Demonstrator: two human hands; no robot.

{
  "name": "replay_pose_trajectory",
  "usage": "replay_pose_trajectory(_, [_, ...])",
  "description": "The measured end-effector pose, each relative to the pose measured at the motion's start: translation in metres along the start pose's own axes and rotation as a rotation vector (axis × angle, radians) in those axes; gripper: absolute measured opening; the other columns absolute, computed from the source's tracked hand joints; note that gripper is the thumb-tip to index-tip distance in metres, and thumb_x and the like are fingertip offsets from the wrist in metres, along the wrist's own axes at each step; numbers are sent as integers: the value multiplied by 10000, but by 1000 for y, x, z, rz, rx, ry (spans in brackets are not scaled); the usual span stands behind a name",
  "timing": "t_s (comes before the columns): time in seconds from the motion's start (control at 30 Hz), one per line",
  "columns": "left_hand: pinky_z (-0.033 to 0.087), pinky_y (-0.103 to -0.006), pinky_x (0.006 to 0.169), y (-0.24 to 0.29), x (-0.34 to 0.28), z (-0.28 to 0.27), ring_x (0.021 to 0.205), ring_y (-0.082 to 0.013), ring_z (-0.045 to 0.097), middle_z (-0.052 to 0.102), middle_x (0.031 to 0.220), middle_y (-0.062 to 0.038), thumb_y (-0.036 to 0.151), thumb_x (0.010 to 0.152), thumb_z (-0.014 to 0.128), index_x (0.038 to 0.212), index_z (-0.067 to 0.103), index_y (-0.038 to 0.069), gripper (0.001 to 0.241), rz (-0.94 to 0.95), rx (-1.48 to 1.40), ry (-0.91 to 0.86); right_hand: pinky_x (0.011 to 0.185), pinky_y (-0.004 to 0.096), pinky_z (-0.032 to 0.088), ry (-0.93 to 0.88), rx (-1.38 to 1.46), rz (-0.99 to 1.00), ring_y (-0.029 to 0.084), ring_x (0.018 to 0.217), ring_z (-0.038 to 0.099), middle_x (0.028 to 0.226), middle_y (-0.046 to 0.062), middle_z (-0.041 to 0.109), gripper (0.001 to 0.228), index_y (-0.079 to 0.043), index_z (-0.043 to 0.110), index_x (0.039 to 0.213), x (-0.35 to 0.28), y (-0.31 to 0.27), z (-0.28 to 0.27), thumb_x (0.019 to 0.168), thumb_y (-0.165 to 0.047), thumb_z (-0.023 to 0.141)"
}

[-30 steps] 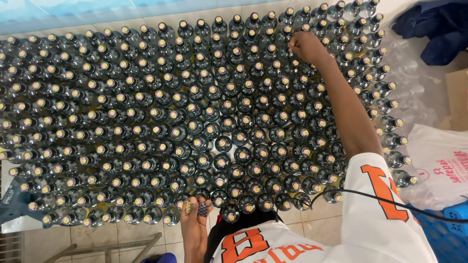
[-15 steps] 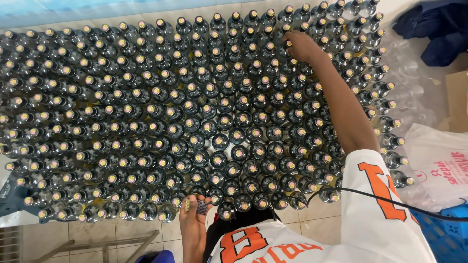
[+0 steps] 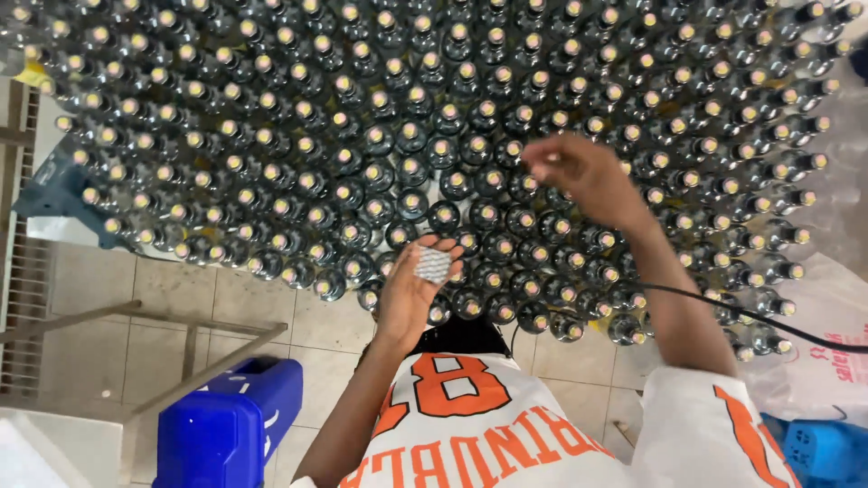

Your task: Using a handheld heat gun to shrink-wrap plastic seals onto the caps of a large batch of bottles arranged on a table.

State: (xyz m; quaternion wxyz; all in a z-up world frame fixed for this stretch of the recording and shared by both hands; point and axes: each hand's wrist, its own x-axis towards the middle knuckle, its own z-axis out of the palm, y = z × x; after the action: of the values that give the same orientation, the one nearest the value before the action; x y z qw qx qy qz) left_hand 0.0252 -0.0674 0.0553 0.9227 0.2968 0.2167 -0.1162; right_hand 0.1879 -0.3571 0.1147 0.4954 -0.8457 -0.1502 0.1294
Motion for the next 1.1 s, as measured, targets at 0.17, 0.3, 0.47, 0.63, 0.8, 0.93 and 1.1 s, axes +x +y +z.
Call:
replay_pose_trajectory(0.17, [554,-560,1205,-1,-19,8,1411,-405,614,610,1533,-272,275,1162,532,1519,523,-61,490,-12,77,-130,924,419,647,8,240,39,285,1020,751,1065,152,741,286,-55,790,1260,-78,-35,100,1024,-216,805])
replay_pose_trajectory(0.3, [564,-550,1183,1,-47,-19,1388,-374,627,610,1542,-226,297,1140,583,1515,553,-10,486,-18,145,-167,917,391,662,182,280,105,246,1014,742,1068,130,731,384,-28,780,1271,-115,-60,165,935,-176,891])
replay_pose_trajectory(0.47, [612,-520,1131,15,-93,-70,1313,-352,686,670,1447,-226,290,1121,620,1507,575,-12,492,-46,171,-189,765,397,711,343,476,253,233,770,780,928,134,705,349,2,781,1202,-149,-100,244,875,4,903])
replay_pose_trajectory(0.63, [618,-517,1114,20,-125,-137,1254,-311,719,736,1330,-199,252,1089,665,1462,626,-14,459,-54,270,-91,710,325,675,395,504,289,160,737,772,905,128,825,385,-22,812,1173,-176,-116,306,810,-23,940])
replay_pose_trajectory(0.8, [645,-536,1058,36,-159,-168,1173,-304,728,739,1266,-194,217,1066,712,1357,682,-21,377,-77,319,-36,756,309,662,435,491,291,131,780,776,925,137,852,389,-34,823,1218,-194,-130,346,838,-13,906])
replay_pose_trajectory(0.93, [677,-540,998,39,-168,-194,1086,-294,755,751,1199,-172,182,1065,722,1296,716,-17,305,-95,345,12,804,310,657,453,500,280,116,826,757,967,134,858,380,-54,825,1267,-204,-133,372,892,-7,859])
replay_pose_trajectory(1.1, [676,-493,983,39,-166,-202,1028,-261,759,749,1104,-135,150,1052,754,1189,731,19,190,-66,366,43,842,327,661,506,596,244,150,891,752,1013,150,838,463,-37,796,1298,-209,-128,398,857,-62,935])
